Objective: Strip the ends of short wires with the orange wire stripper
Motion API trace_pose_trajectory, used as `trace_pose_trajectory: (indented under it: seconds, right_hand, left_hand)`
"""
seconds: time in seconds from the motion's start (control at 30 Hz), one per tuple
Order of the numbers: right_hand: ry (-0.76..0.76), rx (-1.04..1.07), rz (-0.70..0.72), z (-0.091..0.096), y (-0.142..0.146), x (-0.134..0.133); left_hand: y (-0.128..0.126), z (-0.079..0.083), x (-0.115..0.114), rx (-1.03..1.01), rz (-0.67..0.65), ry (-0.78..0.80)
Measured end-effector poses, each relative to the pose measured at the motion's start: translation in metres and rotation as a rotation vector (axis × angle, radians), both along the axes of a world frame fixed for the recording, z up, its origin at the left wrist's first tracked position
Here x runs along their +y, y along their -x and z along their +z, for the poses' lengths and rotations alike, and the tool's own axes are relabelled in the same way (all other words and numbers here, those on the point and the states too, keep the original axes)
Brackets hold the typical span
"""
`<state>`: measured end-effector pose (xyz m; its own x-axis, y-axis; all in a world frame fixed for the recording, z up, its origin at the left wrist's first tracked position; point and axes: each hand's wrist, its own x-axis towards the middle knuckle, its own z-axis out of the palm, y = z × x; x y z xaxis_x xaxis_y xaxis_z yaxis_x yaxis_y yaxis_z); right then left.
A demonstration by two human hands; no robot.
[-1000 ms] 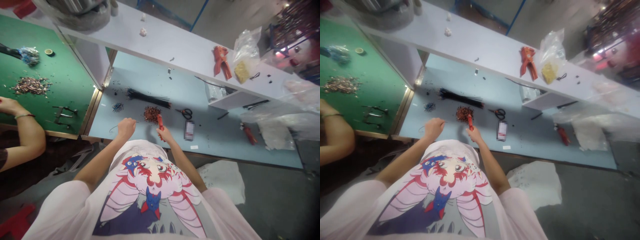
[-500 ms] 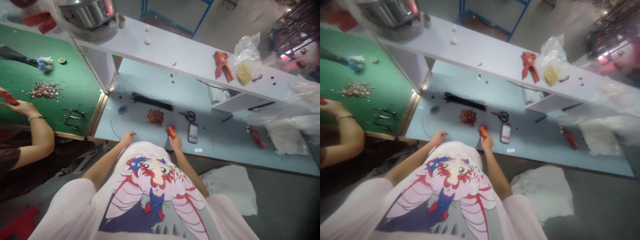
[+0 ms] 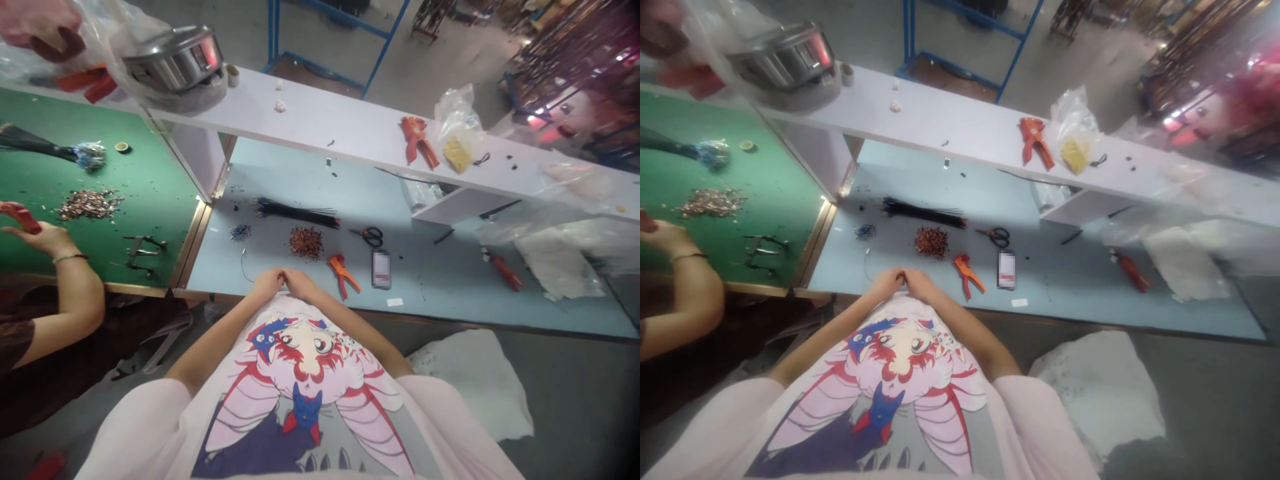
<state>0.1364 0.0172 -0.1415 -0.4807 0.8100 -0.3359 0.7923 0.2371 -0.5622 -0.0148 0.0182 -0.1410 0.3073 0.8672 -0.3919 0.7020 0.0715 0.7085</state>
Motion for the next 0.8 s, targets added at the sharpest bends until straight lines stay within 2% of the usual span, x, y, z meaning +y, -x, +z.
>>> trace_pose_trajectory:
  seconds: [0.17, 0.33, 0.53, 0.63, 0.73, 0.8]
  right_hand:
    - [0.072, -0.093, -0.005, -0.003, -0.010, -0.003]
    - [0.129, -0.211, -0.077, -0.004, -0.033, 0.002]
    - [0.152, -0.358, -0.147, -0.002, -0.070, 0.006]
    - [0.144, -0.380, -0.148, -0.002, -0.079, 0.002]
    - [0.126, -0.359, -0.131, -0.003, -0.074, -0.001]
    - [0.111, -0.322, -0.118, -0.004, -0.063, -0.002]
  left_hand:
    - [0.013, -0.002, -0.007, 0.036, -0.086, -0.005]
    - [0.048, -0.006, -0.013, 0.065, -0.132, 0.044]
    - [0.105, -0.014, -0.024, 0.249, -0.001, 0.095]
    - [0.127, -0.013, -0.032, 0.303, 0.044, 0.132]
    - [0.132, -0.005, -0.036, 0.311, 0.058, 0.089]
    - [0.121, 0.002, -0.034, 0.295, 0.073, 0.027]
